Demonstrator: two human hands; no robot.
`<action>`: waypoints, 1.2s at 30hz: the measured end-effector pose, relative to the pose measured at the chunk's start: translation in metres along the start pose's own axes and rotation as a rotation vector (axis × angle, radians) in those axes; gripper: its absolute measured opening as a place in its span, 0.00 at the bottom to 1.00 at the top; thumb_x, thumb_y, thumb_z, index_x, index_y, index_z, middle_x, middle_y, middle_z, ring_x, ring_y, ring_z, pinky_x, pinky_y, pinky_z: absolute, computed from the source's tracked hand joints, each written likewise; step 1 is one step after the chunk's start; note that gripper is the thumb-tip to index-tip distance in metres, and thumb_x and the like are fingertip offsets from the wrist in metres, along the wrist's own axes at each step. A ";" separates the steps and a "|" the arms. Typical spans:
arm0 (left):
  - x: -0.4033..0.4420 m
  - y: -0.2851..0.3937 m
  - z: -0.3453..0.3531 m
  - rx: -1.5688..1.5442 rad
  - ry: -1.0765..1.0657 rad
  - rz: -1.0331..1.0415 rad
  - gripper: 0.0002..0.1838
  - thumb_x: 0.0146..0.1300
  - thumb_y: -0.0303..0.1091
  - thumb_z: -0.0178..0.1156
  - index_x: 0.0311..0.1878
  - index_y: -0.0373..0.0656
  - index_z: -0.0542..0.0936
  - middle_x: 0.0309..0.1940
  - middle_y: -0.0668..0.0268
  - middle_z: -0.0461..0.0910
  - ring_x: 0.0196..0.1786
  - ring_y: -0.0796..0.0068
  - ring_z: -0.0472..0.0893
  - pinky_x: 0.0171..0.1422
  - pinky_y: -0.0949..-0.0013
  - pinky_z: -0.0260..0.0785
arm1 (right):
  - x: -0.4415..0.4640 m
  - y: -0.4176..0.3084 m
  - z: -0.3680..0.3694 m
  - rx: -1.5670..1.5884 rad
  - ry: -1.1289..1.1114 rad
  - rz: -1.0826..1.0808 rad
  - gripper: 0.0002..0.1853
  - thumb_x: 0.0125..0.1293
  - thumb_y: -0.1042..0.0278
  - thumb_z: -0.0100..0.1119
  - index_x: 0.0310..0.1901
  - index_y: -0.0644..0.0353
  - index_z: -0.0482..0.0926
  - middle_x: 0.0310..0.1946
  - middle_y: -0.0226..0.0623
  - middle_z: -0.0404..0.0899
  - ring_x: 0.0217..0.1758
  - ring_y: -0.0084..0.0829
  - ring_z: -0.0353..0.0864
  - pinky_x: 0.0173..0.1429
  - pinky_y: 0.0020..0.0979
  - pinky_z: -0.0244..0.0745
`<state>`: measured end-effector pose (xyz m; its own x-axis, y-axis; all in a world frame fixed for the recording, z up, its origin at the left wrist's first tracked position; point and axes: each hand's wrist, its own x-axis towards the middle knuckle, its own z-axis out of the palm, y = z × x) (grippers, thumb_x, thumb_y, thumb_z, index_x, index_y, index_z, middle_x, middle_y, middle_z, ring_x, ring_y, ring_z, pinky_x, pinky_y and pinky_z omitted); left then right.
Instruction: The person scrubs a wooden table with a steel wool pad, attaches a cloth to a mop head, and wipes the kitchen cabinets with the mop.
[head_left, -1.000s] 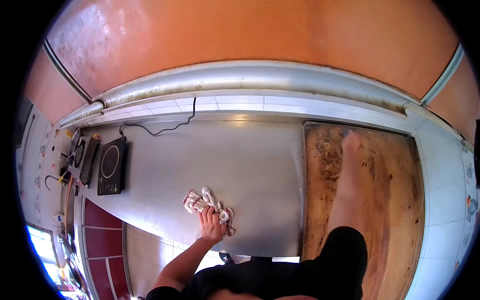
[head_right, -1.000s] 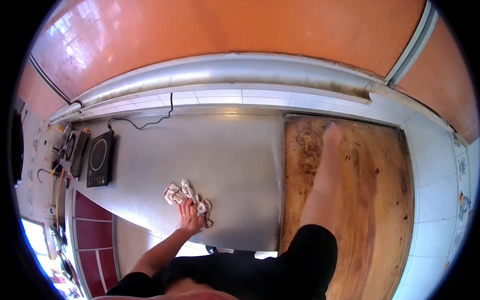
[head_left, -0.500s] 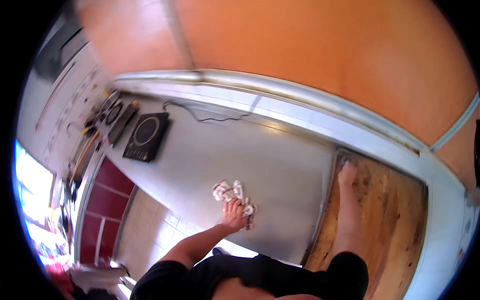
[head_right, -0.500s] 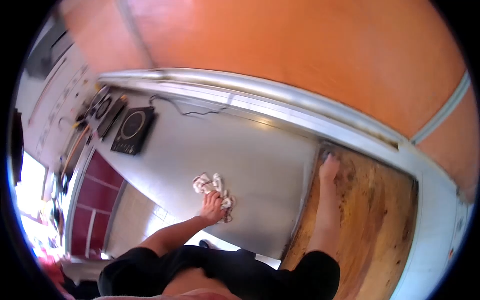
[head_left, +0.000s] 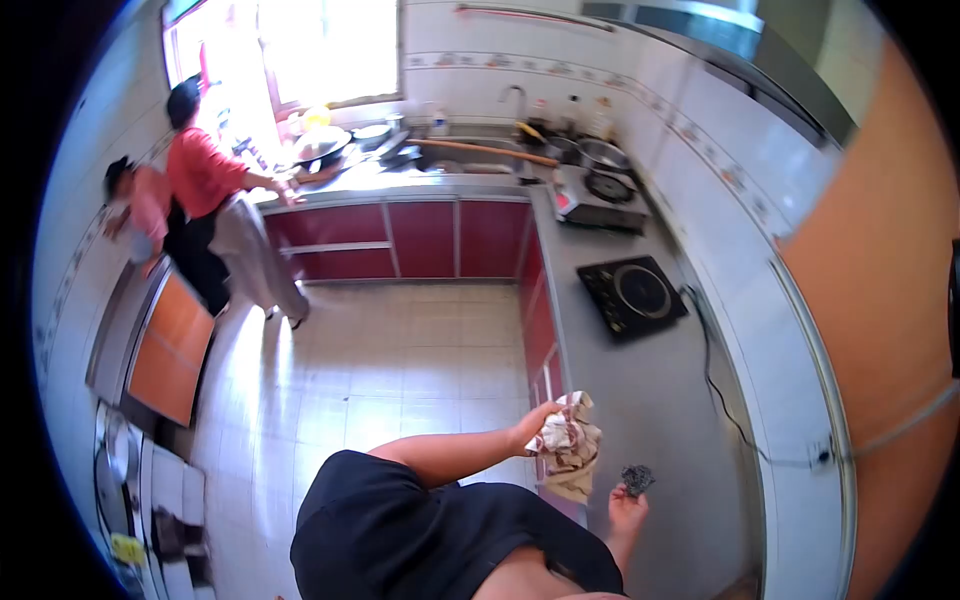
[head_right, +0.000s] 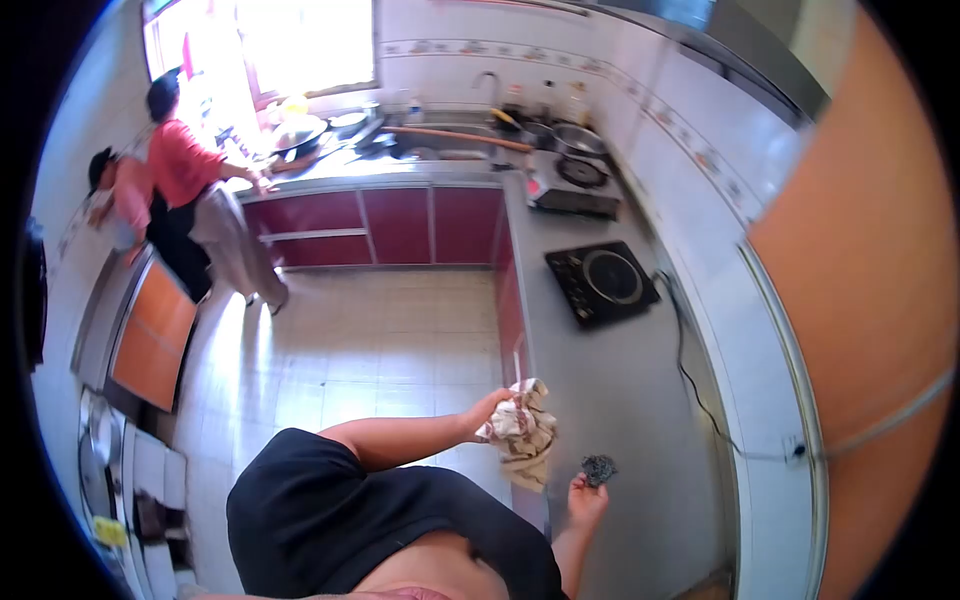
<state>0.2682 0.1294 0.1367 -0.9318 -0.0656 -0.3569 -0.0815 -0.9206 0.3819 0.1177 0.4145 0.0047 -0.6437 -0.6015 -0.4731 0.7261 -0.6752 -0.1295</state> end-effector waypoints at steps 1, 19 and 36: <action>-0.025 0.024 -0.004 -0.052 -0.012 0.031 0.20 0.67 0.44 0.45 0.50 0.41 0.77 0.38 0.59 0.84 0.39 0.64 0.85 0.50 0.59 0.78 | 0.019 0.025 0.014 -0.024 -0.001 0.057 0.15 0.67 0.63 0.46 0.47 0.63 0.74 0.40 0.43 0.76 0.36 0.36 0.73 0.37 0.32 0.69; -0.209 0.207 -0.144 -0.495 0.100 1.047 0.28 0.68 0.54 0.42 0.64 0.47 0.69 0.61 0.53 0.71 0.63 0.48 0.71 0.60 0.38 0.67 | 0.275 0.257 0.243 -0.513 -0.059 0.698 0.17 0.65 0.58 0.43 0.48 0.59 0.76 0.38 0.41 0.79 0.34 0.37 0.75 0.36 0.36 0.72; -0.366 0.486 -0.205 -0.064 0.201 1.522 0.35 0.58 0.54 0.59 0.62 0.40 0.67 0.56 0.55 0.73 0.59 0.59 0.72 0.66 0.57 0.63 | 0.340 0.620 0.426 -0.773 -0.269 1.067 0.19 0.61 0.52 0.45 0.43 0.54 0.79 0.40 0.37 0.81 0.39 0.36 0.77 0.41 0.38 0.71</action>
<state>0.6422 -0.3733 0.2785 -0.0537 -0.9745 0.2181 0.8936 0.0506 0.4459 0.2456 -0.3906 0.1349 0.3552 -0.8035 -0.4777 0.7907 0.5308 -0.3050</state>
